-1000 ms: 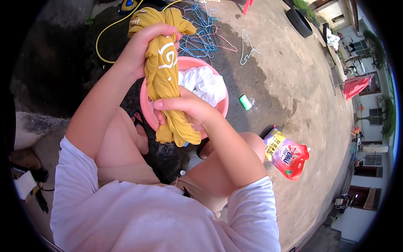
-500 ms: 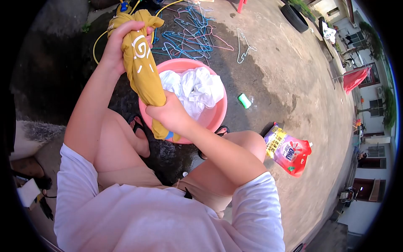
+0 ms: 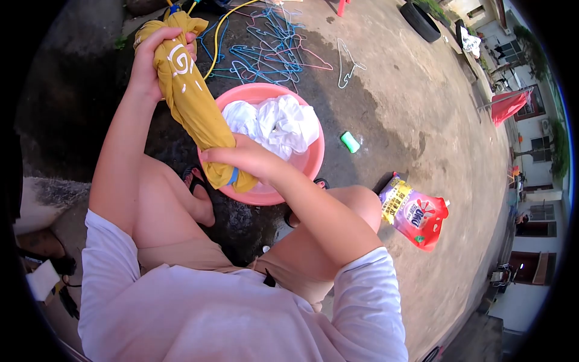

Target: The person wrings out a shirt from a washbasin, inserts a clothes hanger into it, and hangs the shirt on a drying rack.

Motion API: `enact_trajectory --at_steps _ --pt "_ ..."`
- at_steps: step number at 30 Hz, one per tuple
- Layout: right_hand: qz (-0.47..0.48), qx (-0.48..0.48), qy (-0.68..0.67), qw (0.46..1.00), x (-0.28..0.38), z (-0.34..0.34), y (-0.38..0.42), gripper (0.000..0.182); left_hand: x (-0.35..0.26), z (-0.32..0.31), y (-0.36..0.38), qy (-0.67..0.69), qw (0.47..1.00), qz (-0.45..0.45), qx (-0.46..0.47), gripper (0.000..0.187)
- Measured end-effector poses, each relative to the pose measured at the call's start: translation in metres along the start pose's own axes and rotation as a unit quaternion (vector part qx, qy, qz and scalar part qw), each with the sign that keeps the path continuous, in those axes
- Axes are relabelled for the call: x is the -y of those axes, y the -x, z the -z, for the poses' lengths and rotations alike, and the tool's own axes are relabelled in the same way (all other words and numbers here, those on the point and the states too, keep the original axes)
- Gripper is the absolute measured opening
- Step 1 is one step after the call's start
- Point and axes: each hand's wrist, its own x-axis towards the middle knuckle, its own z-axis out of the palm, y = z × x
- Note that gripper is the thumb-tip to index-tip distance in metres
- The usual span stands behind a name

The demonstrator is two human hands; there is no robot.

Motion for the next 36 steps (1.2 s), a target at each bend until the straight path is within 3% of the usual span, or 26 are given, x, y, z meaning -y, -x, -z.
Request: enact_trajectory --at_steps 2,5,8,11,14,17,20,23,24,25,27,28,30,31,32,35,36 --pt "0.013 -0.042 0.073 0.996 -0.002 0.0 -0.001 0.048 -0.004 0.001 0.001 0.0 1.0 -0.006 -0.009 0.028" --pt "0.022 -0.056 0.047 0.997 -0.004 -0.002 -0.004 0.051 -0.006 0.006 -0.003 0.003 0.999 -0.015 -0.031 0.028" --pt "-0.082 -0.12 0.117 0.982 0.023 -0.018 0.012 0.048 -0.005 0.01 -0.004 -0.007 1.0 -0.015 -0.024 0.028" --pt "0.05 -0.131 0.163 0.977 0.002 -0.015 0.002 0.042 -0.003 0.01 -0.005 -0.01 1.0 -0.015 -0.011 0.029" --pt "0.115 -0.136 0.149 0.973 -0.015 -0.025 -0.003 0.032 -0.002 0.007 -0.001 -0.018 1.0 0.002 -0.015 0.03" --pt "0.137 -0.146 0.133 0.971 -0.034 -0.019 -0.012 0.04 0.0 0.002 0.003 -0.041 0.999 0.019 -0.016 0.03" --pt "-0.013 -0.002 0.199 0.98 -0.02 0.011 -0.012 0.063 -0.001 0.003 0.005 -0.089 0.996 0.027 -0.006 0.028" --pt "-0.114 0.069 0.526 0.84 -0.012 0.053 -0.019 0.081 -0.01 0.008 0.005 -0.103 0.994 0.013 0.031 0.026" --pt "-0.163 0.05 0.608 0.776 -0.015 0.069 -0.029 0.089 -0.015 0.01 0.004 -0.089 0.995 0.027 0.031 0.025" --pt "-0.193 0.004 0.655 0.73 -0.025 0.087 -0.043 0.085 -0.021 0.012 0.005 -0.075 0.996 0.04 0.03 0.025" --pt "-0.122 -0.1 0.754 0.638 -0.044 0.126 -0.068 0.066 -0.028 0.022 0.003 -0.07 0.996 0.06 0.018 0.024" --pt "-0.07 -0.143 0.774 0.613 -0.055 0.147 -0.079 0.066 -0.028 0.027 0.001 -0.078 0.996 0.044 0.0 0.023" --pt "-0.053 -0.209 0.768 0.603 -0.073 0.186 -0.101 0.074 -0.022 0.033 -0.007 -0.097 0.994 0.012 -0.038 0.023" --pt "-0.059 -0.221 0.78 0.583 -0.08 0.201 -0.109 0.079 -0.017 0.03 -0.005 -0.142 0.987 -0.05 -0.057 0.023" --pt "-0.066 -0.233 0.791 0.562 -0.086 0.212 -0.115 0.085 -0.017 0.032 -0.005 -0.138 0.987 -0.045 -0.064 0.022" --pt "-0.166 -0.257 0.746 0.591 -0.104 0.233 -0.128 0.096 -0.021 0.038 -0.011 -0.113 0.99 -0.024 -0.078 0.02" --pt "-0.195 -0.257 0.74 0.591 -0.112 0.234 -0.13 0.092 -0.024 0.038 -0.014 -0.099 0.992 -0.013 -0.079 0.019"
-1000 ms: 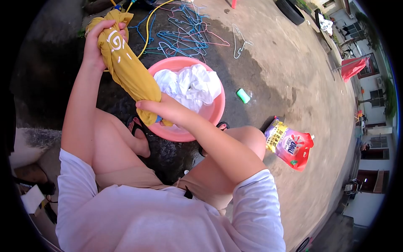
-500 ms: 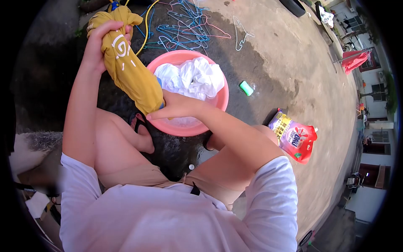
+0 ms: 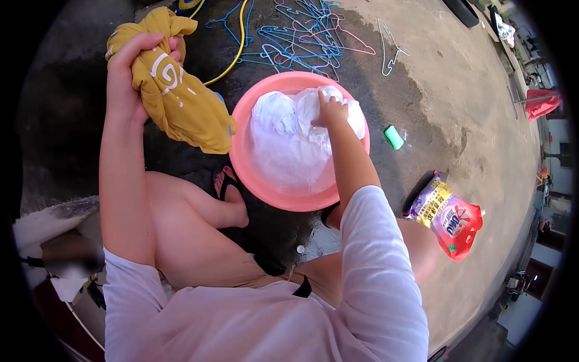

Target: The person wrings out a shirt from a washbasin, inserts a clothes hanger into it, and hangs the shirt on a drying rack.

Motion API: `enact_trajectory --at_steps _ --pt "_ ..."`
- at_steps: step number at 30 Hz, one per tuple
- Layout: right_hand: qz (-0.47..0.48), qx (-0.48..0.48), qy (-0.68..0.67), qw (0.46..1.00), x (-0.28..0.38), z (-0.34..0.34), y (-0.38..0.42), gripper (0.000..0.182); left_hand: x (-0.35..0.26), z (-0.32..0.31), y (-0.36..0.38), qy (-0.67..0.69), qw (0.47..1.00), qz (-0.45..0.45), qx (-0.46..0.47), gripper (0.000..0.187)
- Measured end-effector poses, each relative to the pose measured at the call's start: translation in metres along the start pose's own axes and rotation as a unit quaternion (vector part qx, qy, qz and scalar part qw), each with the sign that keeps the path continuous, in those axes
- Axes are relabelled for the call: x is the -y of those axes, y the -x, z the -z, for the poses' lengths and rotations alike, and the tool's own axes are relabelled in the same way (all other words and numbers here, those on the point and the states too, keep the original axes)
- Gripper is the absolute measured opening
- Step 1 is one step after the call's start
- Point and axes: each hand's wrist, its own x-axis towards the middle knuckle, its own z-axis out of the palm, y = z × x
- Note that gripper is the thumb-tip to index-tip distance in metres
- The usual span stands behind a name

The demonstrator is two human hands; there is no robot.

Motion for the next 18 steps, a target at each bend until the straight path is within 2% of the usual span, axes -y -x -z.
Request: enact_trajectory --at_steps 2,4,9,18 --pt "-0.041 0.048 0.009 0.998 0.001 -0.016 0.006 0.084 -0.002 -0.001 -0.005 0.024 0.999 0.026 0.017 0.019" --pt "-0.058 0.071 -0.059 0.994 -0.006 -0.047 -0.005 0.072 -0.004 0.0 -0.009 0.046 0.997 0.047 0.049 0.019" --pt "-0.053 0.149 -0.164 0.974 0.01 -0.071 0.022 0.044 0.005 -0.007 -0.012 0.019 0.999 0.03 0.015 0.018" --pt "-0.024 0.243 -0.181 0.953 0.056 -0.088 0.099 0.04 0.007 -0.011 -0.007 0.003 1.0 0.005 0.011 0.018"
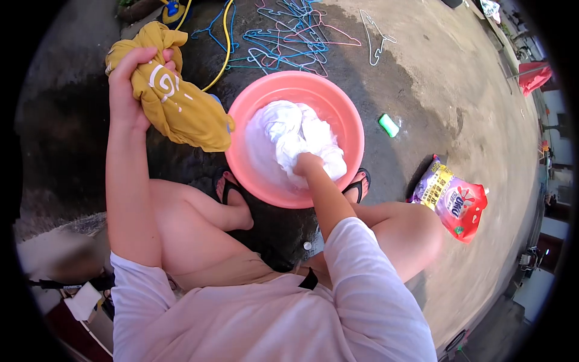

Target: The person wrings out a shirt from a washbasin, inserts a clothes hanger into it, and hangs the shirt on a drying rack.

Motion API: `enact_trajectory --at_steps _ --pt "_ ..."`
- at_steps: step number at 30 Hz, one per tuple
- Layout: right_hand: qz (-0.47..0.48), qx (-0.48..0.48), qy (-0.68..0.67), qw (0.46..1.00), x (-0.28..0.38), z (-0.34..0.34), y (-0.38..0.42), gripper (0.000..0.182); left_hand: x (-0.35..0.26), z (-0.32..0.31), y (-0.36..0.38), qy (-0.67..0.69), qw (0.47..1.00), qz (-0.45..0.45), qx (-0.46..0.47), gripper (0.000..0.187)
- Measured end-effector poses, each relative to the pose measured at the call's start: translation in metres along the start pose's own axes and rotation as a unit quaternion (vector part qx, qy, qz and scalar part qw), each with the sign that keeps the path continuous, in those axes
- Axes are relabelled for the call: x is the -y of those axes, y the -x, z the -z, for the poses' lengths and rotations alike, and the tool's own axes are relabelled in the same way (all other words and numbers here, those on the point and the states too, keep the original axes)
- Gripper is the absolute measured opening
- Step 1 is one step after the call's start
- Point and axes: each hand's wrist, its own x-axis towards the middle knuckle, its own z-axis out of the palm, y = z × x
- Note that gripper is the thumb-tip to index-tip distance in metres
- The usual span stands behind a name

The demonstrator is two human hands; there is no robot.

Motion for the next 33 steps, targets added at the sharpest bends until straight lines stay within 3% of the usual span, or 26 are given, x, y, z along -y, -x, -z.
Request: enact_trajectory --at_steps 2,5,9,11,18,25,28,33 --pt "0.022 0.006 0.012 1.0 0.006 -0.013 0.007 0.042 -0.001 -0.003 0.002 0.008 1.0 0.007 0.003 0.019" --pt "0.029 0.089 0.034 0.995 0.021 -0.019 0.022 0.043 0.0 -0.005 0.006 0.027 0.999 0.021 0.012 0.022" --pt "-0.031 0.137 0.051 0.989 0.049 -0.014 0.043 0.049 -0.003 -0.007 0.011 0.044 0.997 0.046 0.035 0.023" --pt "-0.033 0.135 0.05 0.989 0.047 -0.026 0.029 0.048 -0.005 -0.007 0.015 0.038 0.996 0.046 0.064 0.023" --pt "-0.065 0.087 0.024 0.994 0.026 -0.076 -0.043 0.037 -0.009 -0.01 0.026 -0.001 1.0 0.01 0.018 0.032" --pt "0.032 -0.073 0.049 0.996 -0.002 -0.111 -0.076 0.03 -0.004 -0.023 0.016 -0.064 0.997 -0.01 0.03 0.037" --pt "0.053 0.005 0.054 0.997 0.002 -0.074 -0.055 0.029 -0.001 -0.022 0.012 -0.05 0.998 -0.001 0.023 0.036" --pt "0.146 0.081 0.103 0.98 -0.007 -0.065 -0.083 0.03 -0.003 -0.02 0.018 -0.015 0.999 0.006 0.046 0.033"
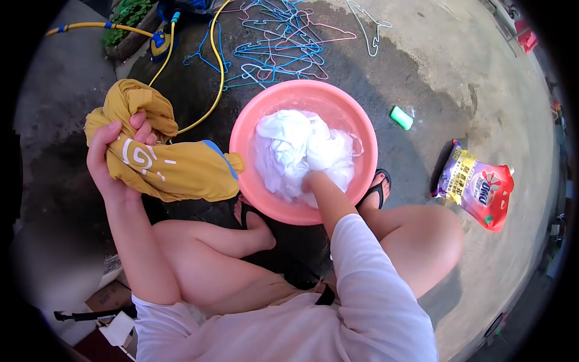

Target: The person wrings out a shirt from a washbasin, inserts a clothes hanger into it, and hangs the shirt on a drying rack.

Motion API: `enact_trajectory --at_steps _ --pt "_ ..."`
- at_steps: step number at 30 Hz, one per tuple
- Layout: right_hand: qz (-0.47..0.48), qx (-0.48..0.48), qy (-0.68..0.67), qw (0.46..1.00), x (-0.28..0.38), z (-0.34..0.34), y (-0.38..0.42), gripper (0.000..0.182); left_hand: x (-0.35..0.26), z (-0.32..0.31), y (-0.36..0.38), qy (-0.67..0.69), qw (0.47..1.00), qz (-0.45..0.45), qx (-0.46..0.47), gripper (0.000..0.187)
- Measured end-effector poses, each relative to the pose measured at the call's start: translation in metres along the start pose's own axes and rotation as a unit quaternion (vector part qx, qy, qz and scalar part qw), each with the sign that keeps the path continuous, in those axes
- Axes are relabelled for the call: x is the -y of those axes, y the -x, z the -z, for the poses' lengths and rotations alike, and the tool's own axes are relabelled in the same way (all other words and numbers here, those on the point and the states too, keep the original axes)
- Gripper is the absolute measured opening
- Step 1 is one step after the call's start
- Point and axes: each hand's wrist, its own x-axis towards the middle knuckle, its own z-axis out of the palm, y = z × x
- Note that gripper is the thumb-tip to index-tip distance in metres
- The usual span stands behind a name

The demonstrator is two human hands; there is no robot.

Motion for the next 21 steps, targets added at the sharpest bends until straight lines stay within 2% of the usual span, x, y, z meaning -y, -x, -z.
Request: enact_trajectory --at_steps 3,7,13,17,18,21 --pt "0.009 -0.023 0.046 0.999 -0.006 0.043 0.012 0.03 -0.002 0.002 0.003 0.014 1.0 -0.002 0.0 0.032" --pt "0.014 -0.06 0.102 0.993 -0.026 0.14 0.036 0.029 -0.001 -0.002 0.004 0.001 1.0 -0.001 -0.017 0.031" --pt "0.003 -0.118 0.13 0.984 -0.091 0.284 0.056 0.028 0.011 -0.023 -0.005 -0.047 0.996 -0.01 -0.081 0.031" --pt "-0.068 -0.18 0.079 0.978 -0.141 0.324 0.031 0.031 0.018 -0.037 -0.012 -0.085 0.991 -0.059 -0.084 0.033" --pt "-0.083 -0.225 0.04 0.97 -0.159 0.323 0.016 0.031 0.026 -0.042 -0.027 -0.105 0.989 -0.04 -0.101 0.038" --pt "-0.12 -0.337 -0.043 0.933 -0.2 0.311 -0.02 0.036 0.033 -0.043 -0.034 -0.124 0.984 -0.09 -0.092 0.05"
